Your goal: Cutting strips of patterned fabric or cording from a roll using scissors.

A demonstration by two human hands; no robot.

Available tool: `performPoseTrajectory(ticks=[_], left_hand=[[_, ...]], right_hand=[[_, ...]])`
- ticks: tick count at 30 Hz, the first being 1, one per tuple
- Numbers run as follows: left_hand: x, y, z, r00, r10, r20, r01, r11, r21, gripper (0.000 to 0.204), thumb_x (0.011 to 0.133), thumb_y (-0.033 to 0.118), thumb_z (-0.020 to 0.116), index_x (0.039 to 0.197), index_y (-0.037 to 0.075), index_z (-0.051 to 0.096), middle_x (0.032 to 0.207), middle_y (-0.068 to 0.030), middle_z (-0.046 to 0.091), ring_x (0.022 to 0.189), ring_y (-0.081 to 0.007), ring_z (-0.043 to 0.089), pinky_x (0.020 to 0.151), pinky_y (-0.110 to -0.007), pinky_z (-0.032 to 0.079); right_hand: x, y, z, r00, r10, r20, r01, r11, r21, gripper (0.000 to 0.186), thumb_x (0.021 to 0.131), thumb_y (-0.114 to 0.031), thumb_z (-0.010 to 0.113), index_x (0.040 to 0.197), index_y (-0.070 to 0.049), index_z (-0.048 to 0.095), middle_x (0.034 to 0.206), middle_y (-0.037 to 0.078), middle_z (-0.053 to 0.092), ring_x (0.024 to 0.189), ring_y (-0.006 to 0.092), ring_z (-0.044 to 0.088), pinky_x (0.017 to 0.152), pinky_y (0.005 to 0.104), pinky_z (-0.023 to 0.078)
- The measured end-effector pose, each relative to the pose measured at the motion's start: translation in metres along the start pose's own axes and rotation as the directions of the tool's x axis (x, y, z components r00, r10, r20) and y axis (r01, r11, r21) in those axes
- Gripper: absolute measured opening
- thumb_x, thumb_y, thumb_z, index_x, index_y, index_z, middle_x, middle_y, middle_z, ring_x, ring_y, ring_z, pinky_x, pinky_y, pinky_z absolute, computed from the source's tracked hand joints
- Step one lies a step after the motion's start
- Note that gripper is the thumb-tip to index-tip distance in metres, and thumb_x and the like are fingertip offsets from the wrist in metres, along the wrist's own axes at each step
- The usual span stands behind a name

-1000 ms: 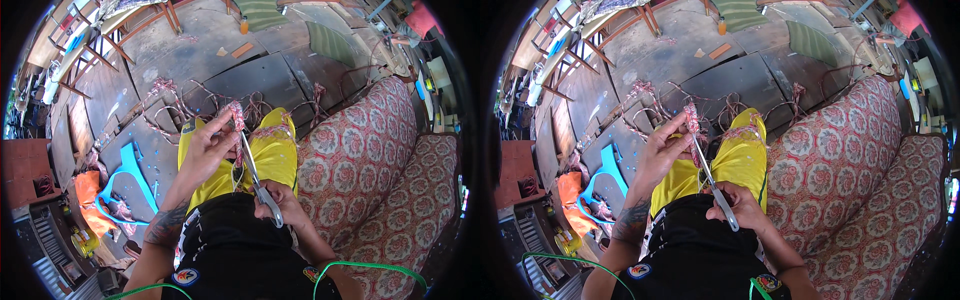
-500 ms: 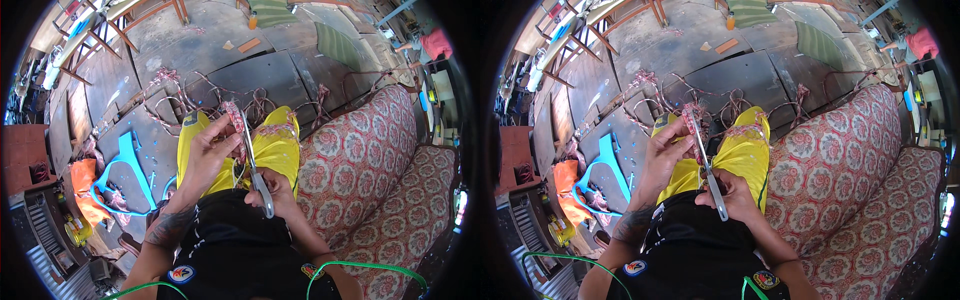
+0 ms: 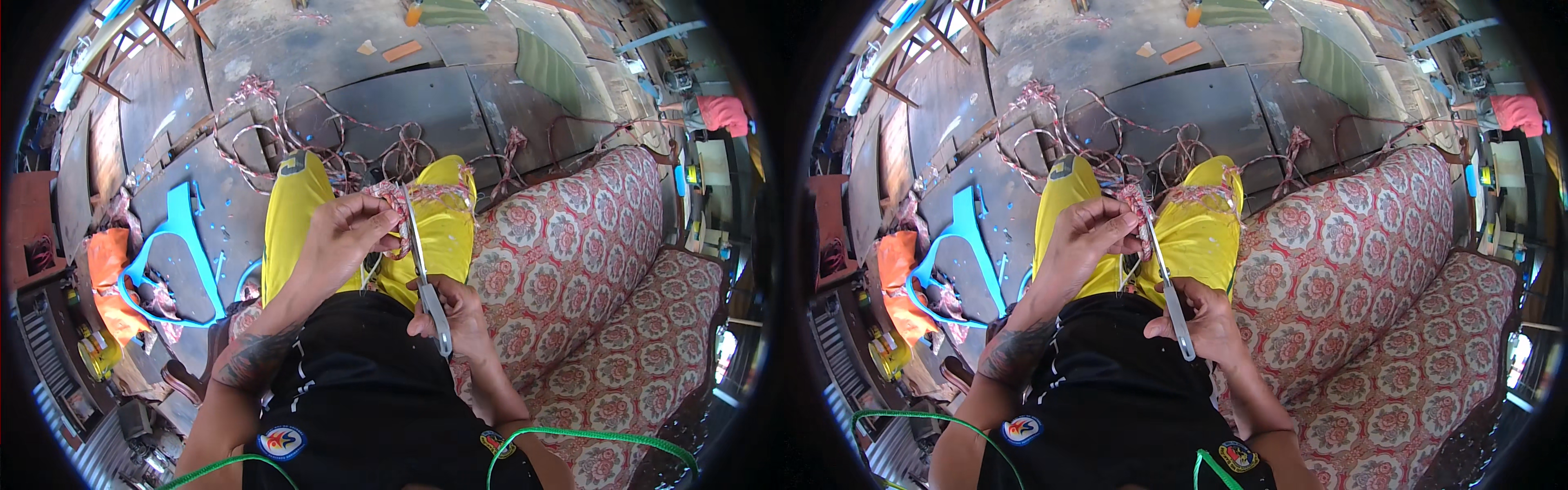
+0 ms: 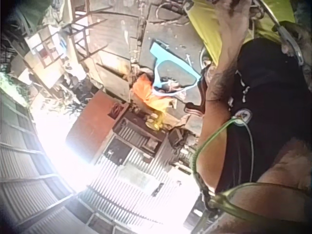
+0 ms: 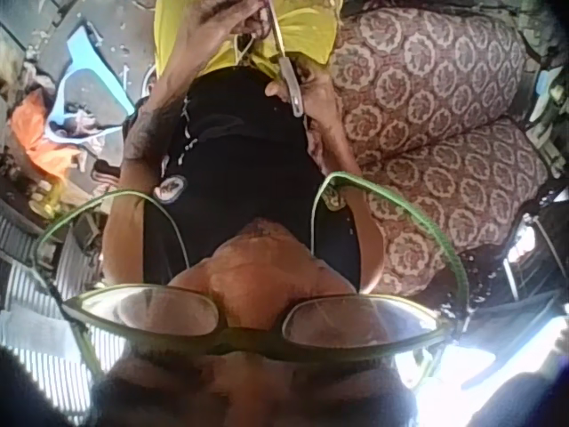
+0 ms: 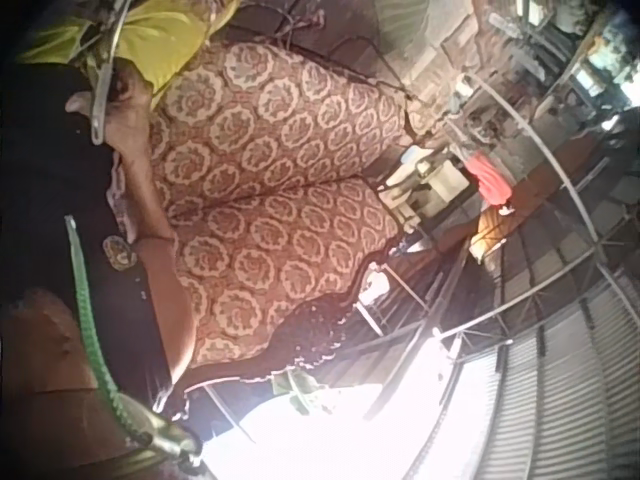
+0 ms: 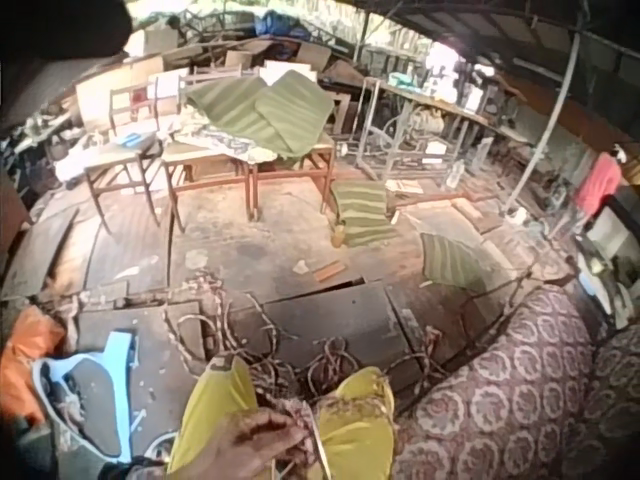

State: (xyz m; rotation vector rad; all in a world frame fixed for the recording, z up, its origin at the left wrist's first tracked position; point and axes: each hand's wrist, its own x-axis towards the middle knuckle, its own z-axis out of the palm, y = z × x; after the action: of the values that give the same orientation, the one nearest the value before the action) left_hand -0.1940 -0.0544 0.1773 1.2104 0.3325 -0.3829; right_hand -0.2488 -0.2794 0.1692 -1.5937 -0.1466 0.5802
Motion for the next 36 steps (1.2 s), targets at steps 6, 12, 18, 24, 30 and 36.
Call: performPoseTrajectory(ticks=[6,12,18,24,30,36], left_hand=[[-0.001,-0.013,-0.001,0.999,0.003,0.047,-0.002,1.0,-0.025,0.02,0.099,0.014,0.064,0.109,-0.004,0.064,0.098,-0.0091,0.068,0.087,-0.0176,0.071,0.083,-0.03,0.06],[-0.006,-0.028,0.001,0.999,-0.019,0.04,0.022,0.995,-0.101,0.021,0.1,0.014,0.062,0.11,-0.004,0.061,0.097,-0.0091,0.067,0.086,-0.017,0.071,0.083,-0.031,0.06],[-0.007,-0.035,-0.002,0.992,-0.076,0.103,0.087,0.991,-0.105,0.02,0.1,0.015,0.062,0.109,-0.004,0.06,0.094,-0.0091,0.068,0.084,-0.0176,0.071,0.081,-0.031,0.059],[-0.007,-0.031,-0.004,0.989,-0.114,0.096,0.126,0.983,-0.13,0.023,0.1,0.019,0.062,0.107,-0.003,0.061,0.093,-0.0088,0.068,0.083,-0.0182,0.071,0.081,-0.03,0.059],[-0.012,-0.036,-0.001,0.984,-0.139,0.112,0.144,0.989,-0.043,0.025,0.099,0.022,0.065,0.105,-0.002,0.062,0.093,-0.0083,0.068,0.086,-0.0173,0.072,0.081,-0.03,0.059],[-0.011,-0.042,-0.001,0.981,-0.153,0.12,0.177,0.958,-0.224,0.026,0.098,0.022,0.067,0.105,-0.002,0.062,0.095,-0.0091,0.069,0.086,-0.0177,0.072,0.084,-0.03,0.059]], right_hand=[[-0.012,-0.001,-0.007,0.997,0.073,0.014,-0.07,0.98,-0.188,0.059,0.071,-0.022,0.093,0.115,0.004,0.064,0.07,-0.001,0.062,0.06,0.0044,0.058,0.053,0.0207,0.043],[-0.025,-0.011,-0.011,0.958,0.286,-0.02,-0.285,0.944,-0.167,0.055,0.069,-0.027,0.095,0.105,0.005,0.069,0.063,0.0,0.062,0.057,0.0047,0.055,0.053,0.023,0.043],[-0.031,-0.012,-0.009,0.951,0.303,-0.058,-0.307,0.949,-0.076,0.055,0.069,-0.03,0.095,0.104,0.004,0.07,0.062,0.0,0.059,0.055,0.0049,0.053,0.051,0.024,0.04],[-0.028,-0.005,-0.004,0.985,0.162,-0.067,-0.174,0.955,-0.242,0.053,0.068,-0.032,0.095,0.1,0.002,0.072,0.058,0.0,0.056,0.051,0.0063,0.047,0.05,0.0263,0.038],[-0.032,-0.004,0.001,0.963,0.246,-0.114,-0.249,0.968,-0.017,0.053,0.068,-0.031,0.095,0.101,0.002,0.071,0.057,-0.001,0.055,0.051,0.0059,0.048,0.05,0.0255,0.038],[-0.032,-0.004,-0.001,0.972,0.221,-0.082,-0.23,0.966,-0.119,0.052,0.068,-0.03,0.095,0.101,0.002,0.071,0.06,0.0,0.058,0.053,0.0059,0.049,0.05,0.0253,0.039]])
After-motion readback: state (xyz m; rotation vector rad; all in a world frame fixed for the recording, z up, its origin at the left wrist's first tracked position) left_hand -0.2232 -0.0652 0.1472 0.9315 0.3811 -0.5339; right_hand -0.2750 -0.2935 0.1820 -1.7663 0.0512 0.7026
